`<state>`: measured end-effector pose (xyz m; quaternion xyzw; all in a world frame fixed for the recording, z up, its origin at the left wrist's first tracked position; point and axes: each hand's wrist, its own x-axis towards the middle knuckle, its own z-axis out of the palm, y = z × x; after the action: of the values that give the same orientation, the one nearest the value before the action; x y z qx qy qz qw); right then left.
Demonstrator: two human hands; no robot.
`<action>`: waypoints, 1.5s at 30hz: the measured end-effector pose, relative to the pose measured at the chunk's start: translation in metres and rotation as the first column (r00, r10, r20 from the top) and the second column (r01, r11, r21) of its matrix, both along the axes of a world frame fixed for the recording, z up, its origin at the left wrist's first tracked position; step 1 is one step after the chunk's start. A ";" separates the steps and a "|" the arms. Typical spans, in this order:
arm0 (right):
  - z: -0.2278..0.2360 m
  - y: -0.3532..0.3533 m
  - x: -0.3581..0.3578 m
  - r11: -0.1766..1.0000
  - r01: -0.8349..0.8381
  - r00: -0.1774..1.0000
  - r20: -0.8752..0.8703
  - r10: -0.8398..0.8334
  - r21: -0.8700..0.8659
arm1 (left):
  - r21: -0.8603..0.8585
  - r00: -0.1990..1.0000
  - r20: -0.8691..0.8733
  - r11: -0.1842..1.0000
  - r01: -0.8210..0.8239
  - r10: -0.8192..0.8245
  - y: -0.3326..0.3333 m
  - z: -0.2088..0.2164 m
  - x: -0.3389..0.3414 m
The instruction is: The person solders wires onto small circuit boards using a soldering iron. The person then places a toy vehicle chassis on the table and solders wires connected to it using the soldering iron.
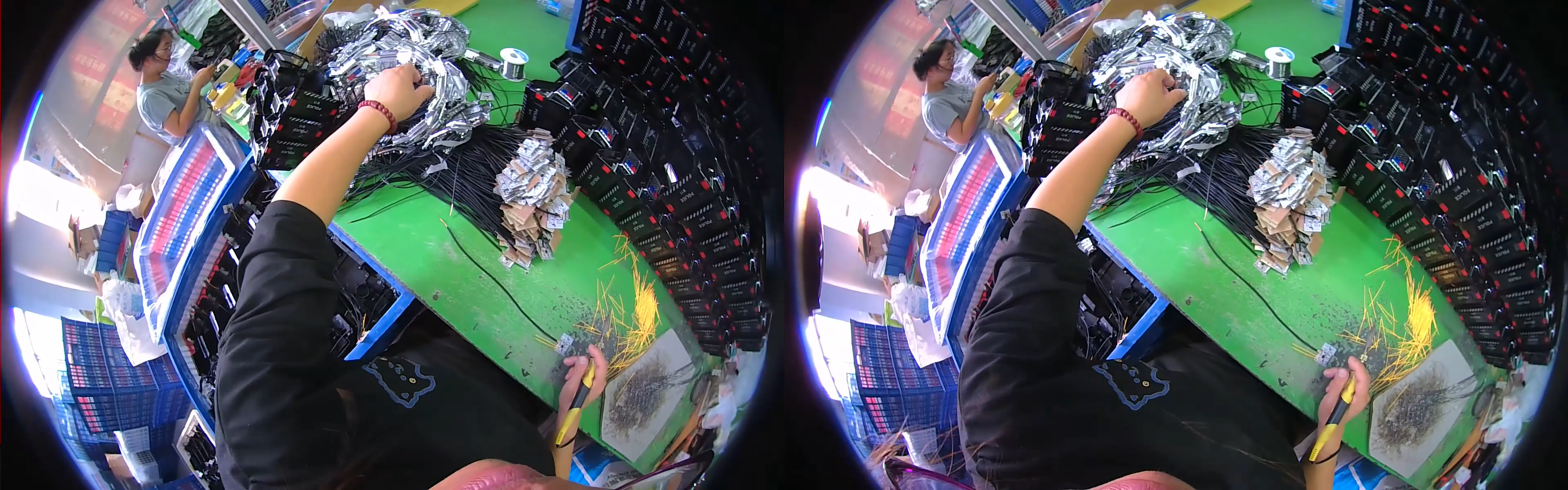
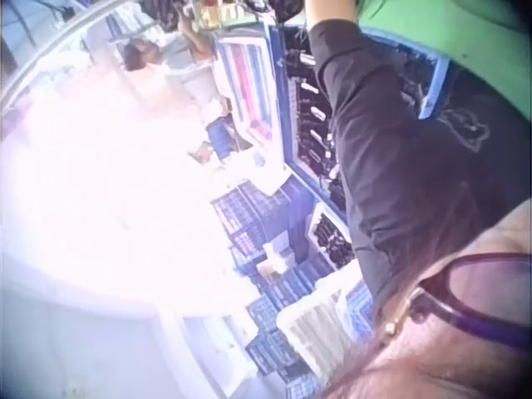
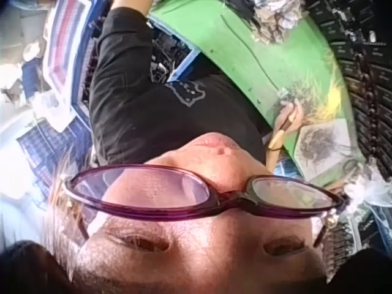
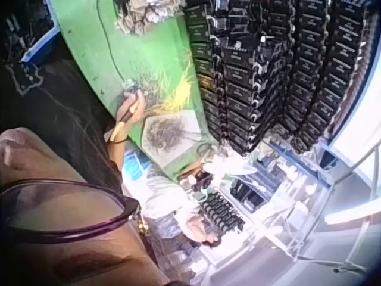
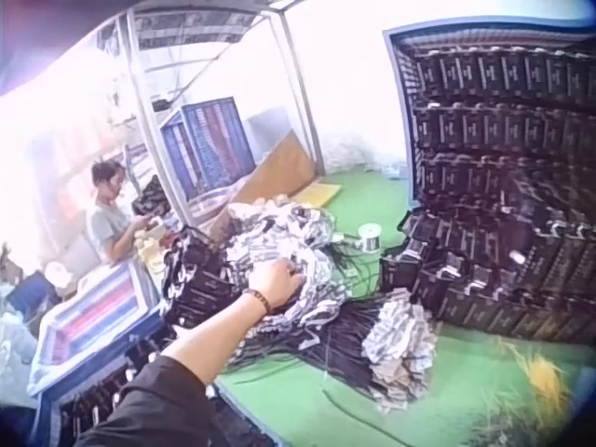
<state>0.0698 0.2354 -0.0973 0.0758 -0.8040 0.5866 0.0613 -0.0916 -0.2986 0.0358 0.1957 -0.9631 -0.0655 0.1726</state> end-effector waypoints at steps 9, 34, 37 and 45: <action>0.001 0.002 -0.002 0.998 -0.052 0.997 -0.067 0.050 -0.027 | 0.241 0.954 -0.298 0.969 0.054 0.021 -0.022 0.017 0.023; 0.002 0.004 -0.004 0.995 -0.050 0.997 -0.068 0.044 -0.086 | 0.082 0.968 -0.197 0.982 0.172 -0.153 0.076 0.043 0.050; 0.007 0.003 0.001 0.974 0.024 1.000 0.005 -0.023 -0.227 | 0.166 0.853 -0.288 0.854 0.493 -0.436 0.149 0.104 0.099; 0.118 0.035 -0.007 0.943 -0.110 0.877 -0.477 -0.056 -0.313 | 0.016 0.477 -0.208 0.484 0.875 -0.854 0.213 0.145 0.131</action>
<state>0.0625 0.2704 0.0211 0.2184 -0.6525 0.6768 0.2618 0.0397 -0.0853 0.1805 -0.3133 -0.9055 -0.2175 0.1861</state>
